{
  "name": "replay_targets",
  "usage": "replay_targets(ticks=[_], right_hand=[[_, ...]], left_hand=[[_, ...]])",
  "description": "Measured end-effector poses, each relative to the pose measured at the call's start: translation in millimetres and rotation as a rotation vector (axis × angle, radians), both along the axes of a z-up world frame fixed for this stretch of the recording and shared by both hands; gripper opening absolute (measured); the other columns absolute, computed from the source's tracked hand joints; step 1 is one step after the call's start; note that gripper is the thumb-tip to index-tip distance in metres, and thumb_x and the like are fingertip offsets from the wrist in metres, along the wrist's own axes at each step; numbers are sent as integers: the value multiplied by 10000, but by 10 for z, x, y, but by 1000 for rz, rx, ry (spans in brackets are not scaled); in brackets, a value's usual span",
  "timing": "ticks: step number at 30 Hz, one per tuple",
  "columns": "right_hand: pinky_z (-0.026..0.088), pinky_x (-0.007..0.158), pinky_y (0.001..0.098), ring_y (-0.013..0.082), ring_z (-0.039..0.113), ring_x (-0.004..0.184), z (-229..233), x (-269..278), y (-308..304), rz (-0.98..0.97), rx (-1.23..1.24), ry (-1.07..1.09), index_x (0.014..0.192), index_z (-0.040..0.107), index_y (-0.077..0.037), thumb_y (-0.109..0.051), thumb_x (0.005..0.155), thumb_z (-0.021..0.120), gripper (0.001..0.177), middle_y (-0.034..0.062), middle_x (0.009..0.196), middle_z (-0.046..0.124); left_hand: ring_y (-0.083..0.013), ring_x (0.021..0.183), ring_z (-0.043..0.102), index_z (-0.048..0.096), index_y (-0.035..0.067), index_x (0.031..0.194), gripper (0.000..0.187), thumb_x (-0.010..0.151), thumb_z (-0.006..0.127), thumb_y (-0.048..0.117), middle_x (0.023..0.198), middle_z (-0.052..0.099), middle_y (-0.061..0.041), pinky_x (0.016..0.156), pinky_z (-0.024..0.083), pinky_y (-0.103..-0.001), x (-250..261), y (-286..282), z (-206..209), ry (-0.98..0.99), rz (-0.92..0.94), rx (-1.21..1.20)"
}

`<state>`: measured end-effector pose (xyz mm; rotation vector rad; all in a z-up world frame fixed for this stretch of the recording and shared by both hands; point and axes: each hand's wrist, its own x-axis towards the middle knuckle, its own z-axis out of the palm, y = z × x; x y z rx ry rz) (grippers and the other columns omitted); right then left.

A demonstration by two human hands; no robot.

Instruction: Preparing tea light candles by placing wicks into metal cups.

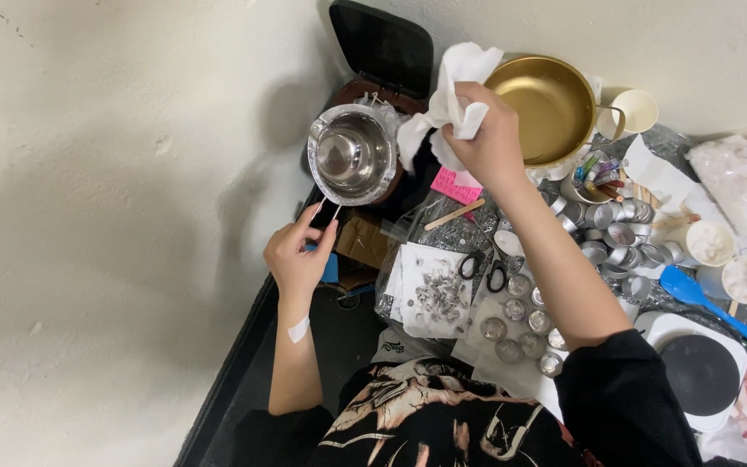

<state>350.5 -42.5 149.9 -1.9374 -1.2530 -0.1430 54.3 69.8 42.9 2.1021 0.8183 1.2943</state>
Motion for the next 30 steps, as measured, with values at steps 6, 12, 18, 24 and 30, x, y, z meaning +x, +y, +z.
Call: replay_targets(ticks=[6, 12, 18, 24, 30], right_hand=[[515, 979, 406, 333, 672, 1102, -179, -472, 245, 347, 67, 112, 1254, 625, -35, -30, 876, 732, 393, 159, 1161, 681], [537, 879, 421, 276, 682, 1064, -239, -640, 529, 338, -79, -333, 1104, 737, -115, 12, 728, 702, 398, 29, 1104, 717], [574, 713, 366, 224, 695, 889, -339, -671, 718, 392, -57, -690, 863, 714, -118, -47, 742, 722, 141, 43, 968, 706], [583, 690, 331, 220, 709, 880, -632, -645, 691, 284, -482, -776, 912, 707, -100, -91, 809, 679, 107, 63, 970, 679], [555, 744, 284, 156, 724, 963, 149, -812, 574, 506, -115, -1162, 952, 704, -120, -173, 785, 651, 183, -3, 1069, 734]], left_hand=[[-69, 509, 517, 786, 124, 1155, 354, 817, 891, 140, 629, 662, 26, 491, 378, -245, 60, 1, -1, 15, -31, -62], [-85, 491, 510, 789, 114, 1144, 354, 806, 892, 133, 618, 663, 9, 489, 377, -258, 75, -37, 92, 22, -28, -75], [-96, 502, 534, 787, 117, 1131, 344, 807, 900, 140, 625, 664, 14, 501, 392, -263, 62, -24, 104, 33, -42, -11], [-92, 555, 585, 783, 131, 1131, 347, 802, 890, 149, 641, 666, 23, 534, 424, -256, 35, -28, 112, 25, -21, 56], [-88, 505, 534, 787, 115, 1130, 347, 802, 895, 141, 616, 658, 16, 503, 394, -253, 7, 4, 96, 36, -61, -11]])
